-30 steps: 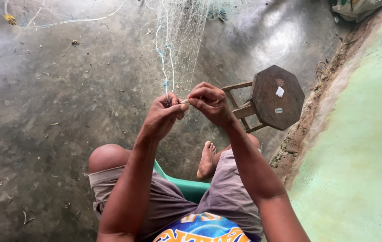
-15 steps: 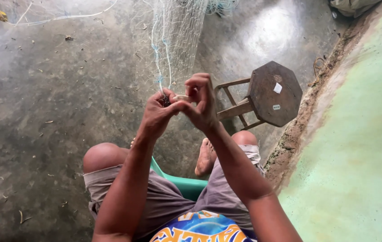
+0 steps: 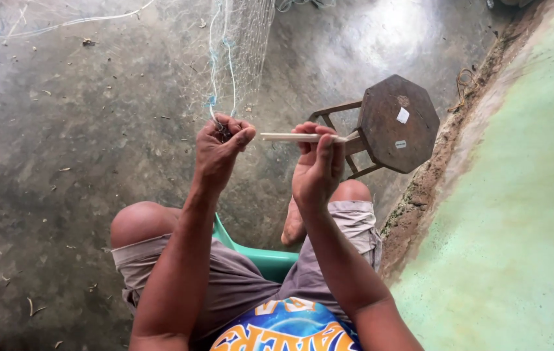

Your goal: Repairing a fishing net by threading line through the mesh and tying knots

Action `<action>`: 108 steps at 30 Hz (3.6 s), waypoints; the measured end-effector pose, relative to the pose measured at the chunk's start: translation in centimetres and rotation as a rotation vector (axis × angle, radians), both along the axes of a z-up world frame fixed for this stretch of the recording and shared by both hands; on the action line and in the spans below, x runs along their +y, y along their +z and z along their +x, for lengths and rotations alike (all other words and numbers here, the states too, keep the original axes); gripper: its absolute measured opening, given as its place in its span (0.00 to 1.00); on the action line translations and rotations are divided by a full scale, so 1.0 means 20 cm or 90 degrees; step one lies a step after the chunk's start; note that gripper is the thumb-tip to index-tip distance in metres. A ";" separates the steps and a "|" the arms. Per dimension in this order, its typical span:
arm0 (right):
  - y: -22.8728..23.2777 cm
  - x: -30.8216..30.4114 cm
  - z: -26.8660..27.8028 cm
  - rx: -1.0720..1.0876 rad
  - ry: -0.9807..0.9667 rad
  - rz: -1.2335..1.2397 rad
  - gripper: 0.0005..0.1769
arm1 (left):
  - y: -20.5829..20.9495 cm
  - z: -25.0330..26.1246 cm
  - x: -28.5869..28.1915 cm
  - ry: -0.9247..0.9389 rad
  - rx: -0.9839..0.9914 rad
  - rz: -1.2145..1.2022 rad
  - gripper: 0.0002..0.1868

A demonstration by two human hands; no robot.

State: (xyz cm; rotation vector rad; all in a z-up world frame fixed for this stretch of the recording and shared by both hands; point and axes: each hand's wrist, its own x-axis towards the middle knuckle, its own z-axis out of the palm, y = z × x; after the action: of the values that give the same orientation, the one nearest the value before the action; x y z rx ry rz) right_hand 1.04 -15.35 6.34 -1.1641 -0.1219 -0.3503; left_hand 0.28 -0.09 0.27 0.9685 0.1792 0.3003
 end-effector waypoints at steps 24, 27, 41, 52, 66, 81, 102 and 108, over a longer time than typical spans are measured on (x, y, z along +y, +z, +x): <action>-0.14 -0.18 -0.43 -0.113 0.209 -0.189 0.17 | -0.03 -0.09 -0.01 -0.068 0.028 -0.097 0.15; -0.14 -0.21 -0.44 -0.108 0.227 -0.188 0.16 | 0.01 -0.08 -0.03 -0.083 0.080 -0.149 0.20; -0.01 -0.21 -0.39 -0.058 0.420 -0.199 0.09 | -0.08 -0.05 -0.08 -0.050 0.075 -0.141 0.24; -0.15 -0.47 -0.23 0.070 0.338 0.115 0.13 | -0.06 -0.04 0.01 -0.058 0.000 -0.099 0.20; 0.06 -0.34 -0.37 0.062 0.332 -0.002 0.12 | 0.17 -0.07 -0.07 -0.032 0.059 0.036 0.17; -0.11 -0.20 -0.39 -0.068 0.305 -0.226 0.08 | 0.02 -0.05 -0.04 -0.055 0.032 -0.006 0.19; -0.57 -1.79 0.43 0.525 -0.031 -0.984 0.64 | -0.23 -0.04 0.08 -0.184 -0.069 -0.110 0.20; -0.50 -1.79 0.47 0.480 0.053 -1.131 0.73 | -0.25 0.00 0.02 -0.197 -0.060 -0.106 0.19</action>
State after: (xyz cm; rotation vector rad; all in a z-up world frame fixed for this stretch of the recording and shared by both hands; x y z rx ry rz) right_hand 10.45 -51.16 -3.65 -2.9405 0.2596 0.4619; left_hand 0.35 0.30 -4.80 0.8011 -0.0327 0.0451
